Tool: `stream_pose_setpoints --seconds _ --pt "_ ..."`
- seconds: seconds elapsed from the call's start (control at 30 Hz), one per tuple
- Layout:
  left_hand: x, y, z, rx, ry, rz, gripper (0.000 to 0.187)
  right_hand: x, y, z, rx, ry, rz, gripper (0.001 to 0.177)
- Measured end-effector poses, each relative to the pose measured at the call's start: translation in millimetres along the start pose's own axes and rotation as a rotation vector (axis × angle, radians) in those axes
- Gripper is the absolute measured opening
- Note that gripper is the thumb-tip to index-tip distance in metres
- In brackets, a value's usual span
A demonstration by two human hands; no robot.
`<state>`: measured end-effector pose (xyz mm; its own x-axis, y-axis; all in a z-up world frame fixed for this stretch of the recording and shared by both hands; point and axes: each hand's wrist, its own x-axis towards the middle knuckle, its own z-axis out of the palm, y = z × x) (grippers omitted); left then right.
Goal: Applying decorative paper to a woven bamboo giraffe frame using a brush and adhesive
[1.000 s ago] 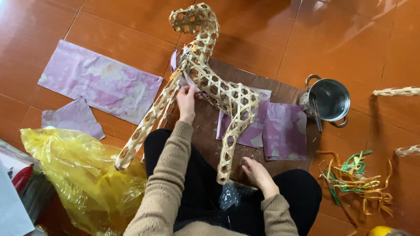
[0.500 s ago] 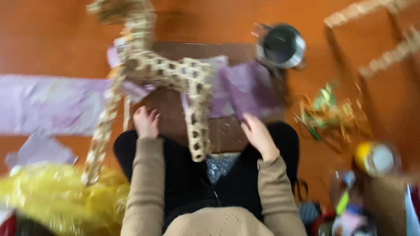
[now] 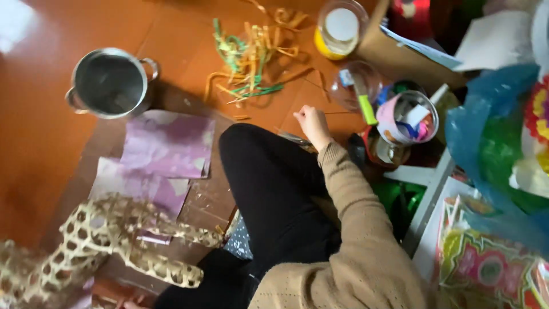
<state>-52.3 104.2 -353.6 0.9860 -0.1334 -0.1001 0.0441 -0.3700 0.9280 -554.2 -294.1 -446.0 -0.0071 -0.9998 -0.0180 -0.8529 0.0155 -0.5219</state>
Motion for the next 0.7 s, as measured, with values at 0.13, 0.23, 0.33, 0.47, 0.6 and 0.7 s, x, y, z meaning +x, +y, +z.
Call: stream_pose_setpoints --seconds 0.13,0.23,0.33,0.47,0.6,0.7 --pt "-12.5 -5.7 4.8 0.26 -0.083 0.158 0.012 -3.7 26.6 -27.3 -0.129 0.051 0.177 0.007" --pt "-21.7 -9.4 -6.8 0.445 -0.102 0.267 0.013 -12.8 26.8 -45.1 -0.22 -0.098 0.367 0.02" --pt "-6.5 -34.5 -12.0 0.331 -0.131 0.233 0.013 -18.0 75.0 -19.7 -0.009 0.046 0.152 0.016" --pt "-10.2 -27.5 -12.3 0.305 -0.118 0.284 0.014 -14.2 70.4 -20.9 -0.004 -0.029 0.106 0.009" --pt "-19.6 -11.3 -10.9 0.443 -0.084 0.422 0.015 -4.1 -42.1 -56.1 0.683 -0.027 0.082 0.003" --pt "-19.4 0.4 -7.2 0.404 -0.077 0.445 0.012 -6.7 -127.6 -68.9 1.128 -0.236 0.154 0.012"
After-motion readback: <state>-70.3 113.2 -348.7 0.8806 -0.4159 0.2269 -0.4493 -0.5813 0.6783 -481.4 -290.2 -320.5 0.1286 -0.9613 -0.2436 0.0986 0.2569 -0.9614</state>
